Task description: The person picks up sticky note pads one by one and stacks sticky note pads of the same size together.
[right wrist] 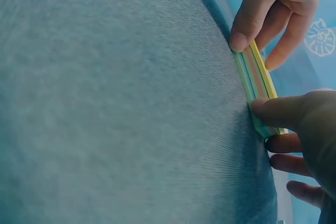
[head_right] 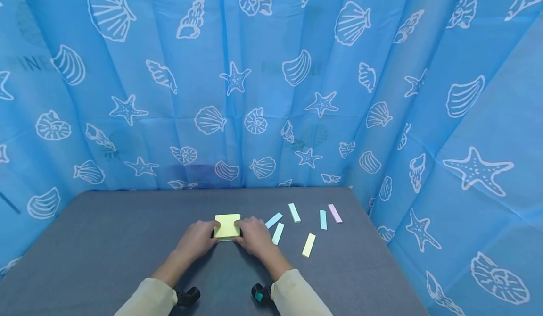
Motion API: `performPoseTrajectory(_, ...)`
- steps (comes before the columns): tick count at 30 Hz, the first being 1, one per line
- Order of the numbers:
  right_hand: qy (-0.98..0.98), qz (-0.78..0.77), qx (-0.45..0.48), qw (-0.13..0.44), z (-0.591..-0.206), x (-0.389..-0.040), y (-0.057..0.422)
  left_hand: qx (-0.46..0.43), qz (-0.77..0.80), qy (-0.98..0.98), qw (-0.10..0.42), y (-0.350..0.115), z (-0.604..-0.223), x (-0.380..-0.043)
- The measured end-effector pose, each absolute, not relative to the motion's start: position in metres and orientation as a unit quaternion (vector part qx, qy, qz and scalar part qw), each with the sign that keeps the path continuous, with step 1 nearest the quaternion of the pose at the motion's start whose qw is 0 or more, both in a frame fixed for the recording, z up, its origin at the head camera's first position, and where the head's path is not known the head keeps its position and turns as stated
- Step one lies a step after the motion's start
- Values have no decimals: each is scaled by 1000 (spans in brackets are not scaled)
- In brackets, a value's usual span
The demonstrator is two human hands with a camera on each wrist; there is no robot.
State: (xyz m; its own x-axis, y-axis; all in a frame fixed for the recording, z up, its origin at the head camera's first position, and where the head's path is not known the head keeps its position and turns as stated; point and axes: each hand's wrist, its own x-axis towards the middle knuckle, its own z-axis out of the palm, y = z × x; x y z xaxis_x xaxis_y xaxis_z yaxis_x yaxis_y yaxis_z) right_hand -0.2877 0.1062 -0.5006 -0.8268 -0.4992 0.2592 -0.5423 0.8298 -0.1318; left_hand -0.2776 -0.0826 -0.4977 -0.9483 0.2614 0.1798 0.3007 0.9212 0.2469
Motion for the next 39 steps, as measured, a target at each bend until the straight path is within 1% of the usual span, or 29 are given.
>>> performPoseTrajectory(10,-950,107,269,115,-504,-287,105,-148,-119,-979,68,-80,-493,-277)
performPoseTrajectory(18,-953,110,260,112,-505,-286,104,-150,-122,-977,93,-82,-495,-273)
performPoseTrajectory(21,-952,100,263,122,-505,-286,104,-156,-123,-974,110,-83,-498,-273)
performPoseTrajectory(25,-944,70,285,150,-506,-286,104,-168,-117,-970,129,-84,-502,-272)
performPoseTrajectory(30,-935,39,306,178,-506,-286,105,-172,-121,-968,136,-84,-504,-272)
performPoseTrajectory(39,-931,17,321,171,-503,-288,106,-167,-133,-967,140,-86,-505,-273)
